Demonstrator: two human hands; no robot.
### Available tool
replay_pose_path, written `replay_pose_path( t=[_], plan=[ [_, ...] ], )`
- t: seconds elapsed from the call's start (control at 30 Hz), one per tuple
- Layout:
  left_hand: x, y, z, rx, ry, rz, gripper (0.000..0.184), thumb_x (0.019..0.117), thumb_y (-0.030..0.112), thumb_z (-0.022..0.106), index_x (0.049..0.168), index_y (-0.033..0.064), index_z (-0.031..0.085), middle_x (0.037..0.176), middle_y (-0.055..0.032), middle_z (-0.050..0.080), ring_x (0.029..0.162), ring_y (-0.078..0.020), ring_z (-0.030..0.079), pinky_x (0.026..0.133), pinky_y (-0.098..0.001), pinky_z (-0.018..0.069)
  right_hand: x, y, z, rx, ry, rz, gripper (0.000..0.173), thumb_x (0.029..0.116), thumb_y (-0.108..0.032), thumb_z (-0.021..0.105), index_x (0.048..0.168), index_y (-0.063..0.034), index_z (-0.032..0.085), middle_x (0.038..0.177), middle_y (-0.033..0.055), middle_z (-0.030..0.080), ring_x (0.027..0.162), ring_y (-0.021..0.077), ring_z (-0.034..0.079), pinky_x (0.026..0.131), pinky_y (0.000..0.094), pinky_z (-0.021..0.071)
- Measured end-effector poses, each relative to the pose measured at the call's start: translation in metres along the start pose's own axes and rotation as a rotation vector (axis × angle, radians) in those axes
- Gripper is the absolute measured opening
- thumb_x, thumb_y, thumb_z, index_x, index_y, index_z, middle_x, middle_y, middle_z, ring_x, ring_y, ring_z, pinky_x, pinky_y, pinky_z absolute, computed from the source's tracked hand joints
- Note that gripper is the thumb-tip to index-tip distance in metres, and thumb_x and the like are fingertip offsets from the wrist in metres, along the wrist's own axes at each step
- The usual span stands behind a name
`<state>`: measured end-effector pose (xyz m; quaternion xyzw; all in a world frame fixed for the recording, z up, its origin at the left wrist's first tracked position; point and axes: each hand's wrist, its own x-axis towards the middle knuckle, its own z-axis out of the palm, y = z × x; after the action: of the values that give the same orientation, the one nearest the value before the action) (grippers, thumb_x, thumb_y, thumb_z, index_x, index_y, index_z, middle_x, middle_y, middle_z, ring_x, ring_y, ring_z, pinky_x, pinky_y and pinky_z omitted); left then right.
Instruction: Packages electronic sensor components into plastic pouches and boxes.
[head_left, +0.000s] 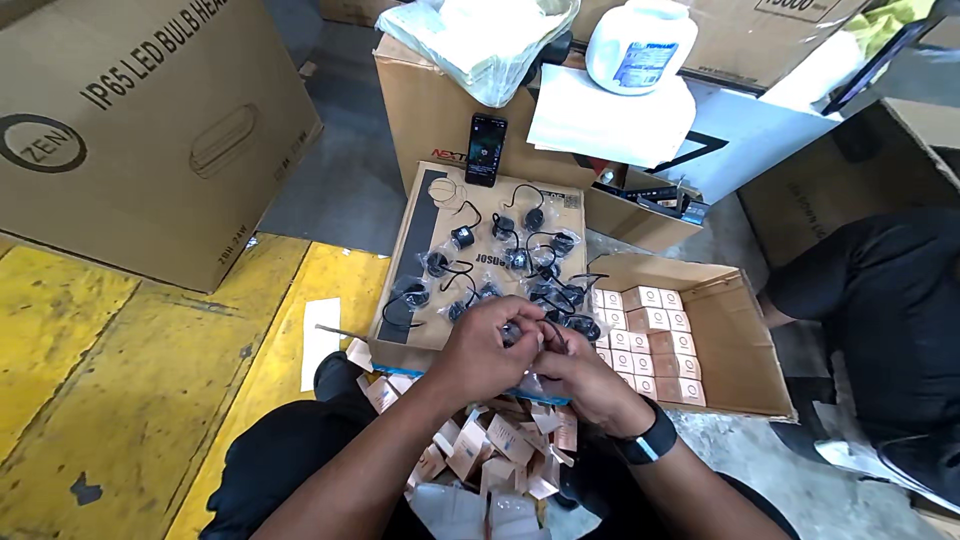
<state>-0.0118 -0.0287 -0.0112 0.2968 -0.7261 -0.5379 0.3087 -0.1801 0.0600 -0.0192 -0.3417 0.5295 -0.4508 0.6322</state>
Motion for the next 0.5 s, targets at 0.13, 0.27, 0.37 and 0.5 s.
replay_pose_path(
  t=[0.13, 0.27, 0.37, 0.5],
  plan=[
    [0.002, 0.000, -0.005, 0.045, -0.002, -0.065, 0.054, 0.0842, 0.042, 0.081, 0.129, 0.0156, 0.067, 0.128, -0.0004, 0.065, 0.119, -0.0138, 0.061, 0.102, -0.0383, 0.0534, 0.001, -0.008, -0.008, 0.251, 0.074, 0.024, 0.010, 0.0942, -0.013, 0.060, 0.100, -0.0047, 0.059, 0.083, 0.0096, 0.069, 0.068, 0.0162, 0.068, 0.063, 0.0322, 0.0594],
    [0.002, 0.000, -0.003, 0.107, -0.136, -0.154, 0.066, 0.0780, 0.040, 0.087, 0.136, 0.0192, 0.064, 0.136, 0.0008, 0.061, 0.117, -0.0099, 0.063, 0.099, -0.0341, 0.0561, 0.003, -0.013, -0.012, 0.274, 0.190, 0.038, 0.009, 0.1002, -0.009, 0.052, 0.099, -0.0022, 0.058, 0.082, 0.0106, 0.067, 0.069, 0.0181, 0.068, 0.065, 0.0362, 0.0619],
    [0.002, 0.002, -0.001, 0.225, -0.204, -0.119, 0.060, 0.0810, 0.043, 0.084, 0.133, 0.0215, 0.065, 0.130, 0.0033, 0.063, 0.115, -0.0066, 0.062, 0.100, -0.0326, 0.0545, 0.002, -0.012, -0.012, 0.167, 0.216, 0.022, 0.014, 0.1006, -0.007, 0.050, 0.095, -0.0020, 0.062, 0.080, 0.0083, 0.067, 0.069, 0.0163, 0.067, 0.065, 0.0351, 0.0614],
    [0.002, 0.005, 0.001, 0.289, -0.133, -0.176, 0.039, 0.0837, 0.037, 0.076, 0.119, 0.0215, 0.068, 0.113, 0.0047, 0.067, 0.098, -0.0068, 0.066, 0.086, -0.0343, 0.0578, 0.002, -0.011, -0.009, -0.052, 0.178, -0.093, 0.013, 0.1015, -0.013, 0.059, 0.099, -0.0015, 0.065, 0.080, 0.0071, 0.066, 0.064, 0.0152, 0.065, 0.057, 0.0304, 0.0587]
  ],
)
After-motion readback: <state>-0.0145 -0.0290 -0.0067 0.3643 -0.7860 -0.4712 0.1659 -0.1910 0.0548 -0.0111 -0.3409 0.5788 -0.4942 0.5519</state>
